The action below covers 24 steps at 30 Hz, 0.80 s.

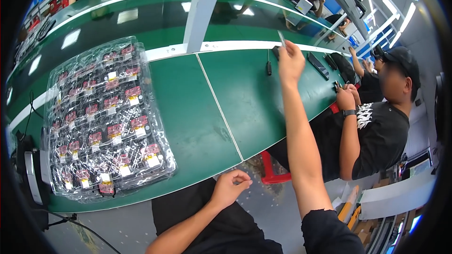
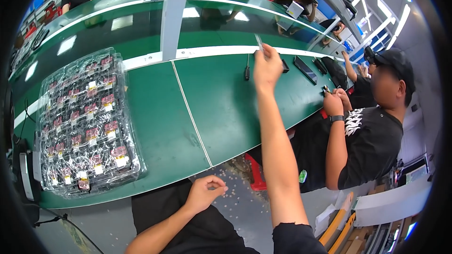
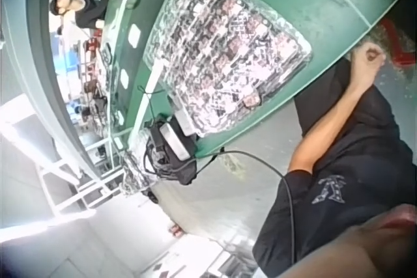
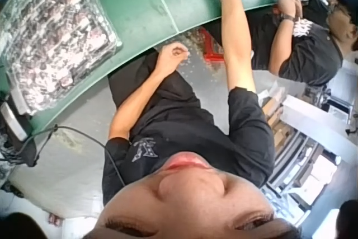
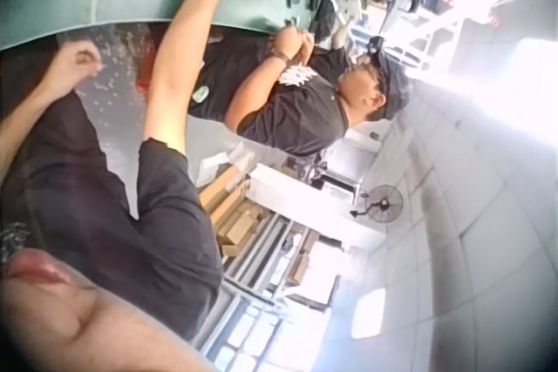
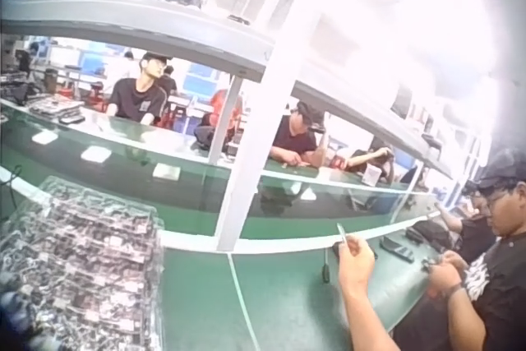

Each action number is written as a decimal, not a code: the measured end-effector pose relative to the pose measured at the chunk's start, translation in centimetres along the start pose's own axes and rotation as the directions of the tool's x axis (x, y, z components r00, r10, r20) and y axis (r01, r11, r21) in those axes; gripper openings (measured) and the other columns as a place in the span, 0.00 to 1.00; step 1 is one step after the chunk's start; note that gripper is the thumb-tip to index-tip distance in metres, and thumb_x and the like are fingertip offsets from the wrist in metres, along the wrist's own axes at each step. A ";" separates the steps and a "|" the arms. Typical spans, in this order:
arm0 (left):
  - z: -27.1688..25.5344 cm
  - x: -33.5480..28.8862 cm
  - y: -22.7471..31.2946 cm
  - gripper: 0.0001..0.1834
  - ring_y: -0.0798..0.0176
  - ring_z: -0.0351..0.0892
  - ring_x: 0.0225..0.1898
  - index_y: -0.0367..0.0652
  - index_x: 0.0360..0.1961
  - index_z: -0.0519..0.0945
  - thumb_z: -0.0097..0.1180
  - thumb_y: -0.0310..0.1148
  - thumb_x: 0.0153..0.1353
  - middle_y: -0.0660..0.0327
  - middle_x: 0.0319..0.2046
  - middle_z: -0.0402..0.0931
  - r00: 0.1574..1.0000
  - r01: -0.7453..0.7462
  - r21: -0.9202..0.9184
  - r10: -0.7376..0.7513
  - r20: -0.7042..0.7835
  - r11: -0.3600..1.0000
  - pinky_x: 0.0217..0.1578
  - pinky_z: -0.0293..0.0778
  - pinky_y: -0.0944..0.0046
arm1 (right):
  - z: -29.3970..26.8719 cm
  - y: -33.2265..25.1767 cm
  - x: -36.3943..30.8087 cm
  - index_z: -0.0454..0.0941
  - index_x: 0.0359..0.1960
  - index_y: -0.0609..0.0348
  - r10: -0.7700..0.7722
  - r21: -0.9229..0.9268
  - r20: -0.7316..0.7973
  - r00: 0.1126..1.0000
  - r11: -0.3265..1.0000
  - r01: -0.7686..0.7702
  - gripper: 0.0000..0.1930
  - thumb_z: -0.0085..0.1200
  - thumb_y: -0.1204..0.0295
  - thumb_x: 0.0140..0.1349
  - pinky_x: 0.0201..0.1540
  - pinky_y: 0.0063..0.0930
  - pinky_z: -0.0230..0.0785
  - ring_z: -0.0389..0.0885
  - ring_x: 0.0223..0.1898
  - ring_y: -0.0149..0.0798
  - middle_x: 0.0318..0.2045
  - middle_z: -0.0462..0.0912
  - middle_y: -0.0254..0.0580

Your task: Removing plastic wrap and inspecting electronic components in a tray.

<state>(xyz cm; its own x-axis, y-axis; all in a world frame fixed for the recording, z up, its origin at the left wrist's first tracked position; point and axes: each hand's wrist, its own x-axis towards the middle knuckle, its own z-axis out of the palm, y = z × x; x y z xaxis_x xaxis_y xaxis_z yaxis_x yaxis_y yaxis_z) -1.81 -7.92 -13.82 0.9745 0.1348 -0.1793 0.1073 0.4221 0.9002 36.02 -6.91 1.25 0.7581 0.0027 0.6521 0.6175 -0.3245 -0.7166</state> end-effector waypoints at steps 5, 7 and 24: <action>-0.9 -0.6 0.7 0.07 0.70 0.86 0.36 0.32 0.39 0.83 0.69 0.23 0.63 0.59 0.35 0.86 1.000 0.004 0.033 -0.005 0.010 0.999 0.39 0.80 0.68 | -6.0 2.6 -2.2 0.85 0.50 0.67 0.078 -0.255 -0.004 0.997 0.964 -0.077 0.15 0.62 0.72 0.65 0.51 0.36 0.78 0.89 0.44 0.43 0.42 0.91 0.50; -1.1 -0.5 0.1 0.07 0.70 0.86 0.36 0.32 0.39 0.83 0.69 0.23 0.64 0.59 0.35 0.86 1.000 -0.021 -0.008 0.021 0.006 1.000 0.39 0.80 0.69 | -6.6 3.2 -2.6 0.86 0.50 0.66 0.095 -0.353 -0.017 0.995 0.931 -0.095 0.15 0.62 0.71 0.65 0.52 0.37 0.77 0.89 0.44 0.44 0.41 0.91 0.50; -0.7 -0.4 0.3 0.07 0.69 0.87 0.36 0.32 0.40 0.83 0.68 0.24 0.65 0.59 0.34 0.86 1.000 -0.028 -0.014 0.027 -0.004 1.000 0.38 0.81 0.69 | -6.1 2.6 -1.7 0.89 0.47 0.61 0.072 -0.634 0.039 0.997 0.773 -0.031 0.14 0.62 0.69 0.63 0.53 0.45 0.78 0.88 0.46 0.57 0.43 0.89 0.56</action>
<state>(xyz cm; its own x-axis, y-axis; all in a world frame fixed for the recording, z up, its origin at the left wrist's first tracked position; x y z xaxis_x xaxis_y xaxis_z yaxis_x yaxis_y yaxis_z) -2.26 -7.22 -13.81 0.9763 0.1497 -0.1560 0.0777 0.4303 0.8993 35.08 -13.49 -0.23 0.8081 0.0166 0.5888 0.3211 -0.8504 -0.4168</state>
